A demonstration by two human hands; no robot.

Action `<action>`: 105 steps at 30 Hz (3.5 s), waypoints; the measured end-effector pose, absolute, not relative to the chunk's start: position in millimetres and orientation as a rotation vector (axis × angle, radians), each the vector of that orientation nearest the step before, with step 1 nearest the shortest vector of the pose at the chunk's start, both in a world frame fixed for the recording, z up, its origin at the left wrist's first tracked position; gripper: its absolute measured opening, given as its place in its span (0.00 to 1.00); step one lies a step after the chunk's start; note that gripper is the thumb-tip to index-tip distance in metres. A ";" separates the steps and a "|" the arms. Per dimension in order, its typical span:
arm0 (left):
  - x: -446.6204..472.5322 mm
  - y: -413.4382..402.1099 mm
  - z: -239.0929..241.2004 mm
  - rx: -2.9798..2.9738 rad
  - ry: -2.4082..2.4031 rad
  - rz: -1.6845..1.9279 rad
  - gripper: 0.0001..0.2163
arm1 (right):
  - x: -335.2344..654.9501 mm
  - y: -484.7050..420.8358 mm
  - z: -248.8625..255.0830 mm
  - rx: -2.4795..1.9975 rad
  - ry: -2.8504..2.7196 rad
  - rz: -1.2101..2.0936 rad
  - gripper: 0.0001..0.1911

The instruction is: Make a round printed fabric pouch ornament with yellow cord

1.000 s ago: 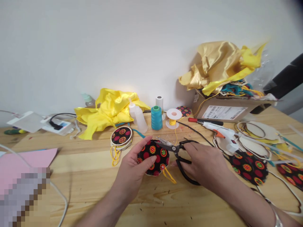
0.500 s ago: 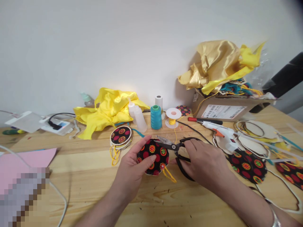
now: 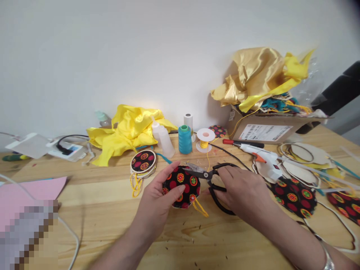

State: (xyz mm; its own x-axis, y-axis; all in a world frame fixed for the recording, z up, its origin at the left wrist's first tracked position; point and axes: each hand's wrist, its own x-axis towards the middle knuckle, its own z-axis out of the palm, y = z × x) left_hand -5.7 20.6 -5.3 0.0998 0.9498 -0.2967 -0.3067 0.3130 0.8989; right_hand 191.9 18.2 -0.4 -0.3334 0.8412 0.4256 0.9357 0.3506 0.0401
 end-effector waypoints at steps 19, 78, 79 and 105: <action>-4.5 19.9 -2.7 0.719 1.025 1.090 0.28 | 187.5 16.2 -0.6 -1.635 -2.267 -0.430 0.10; -2.2 18.9 -2.8 0.716 1.027 1.099 0.28 | 187.2 15.2 1.9 -1.731 -2.319 -0.306 0.13; -2.7 19.0 -3.5 0.715 1.024 1.100 0.28 | 187.0 14.8 1.7 -1.738 -2.320 -0.302 0.13; 2.8 18.5 3.7 0.690 1.090 1.105 0.31 | 184.6 15.4 -4.3 -1.741 -2.310 -0.351 0.13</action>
State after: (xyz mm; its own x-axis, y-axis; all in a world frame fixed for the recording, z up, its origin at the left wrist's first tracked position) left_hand 2.8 18.5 3.7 0.0583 0.9391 -0.3387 -0.3515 0.3368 0.8735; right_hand 184.6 15.4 -4.3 -0.2690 0.9079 0.3213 0.9624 0.2661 0.0538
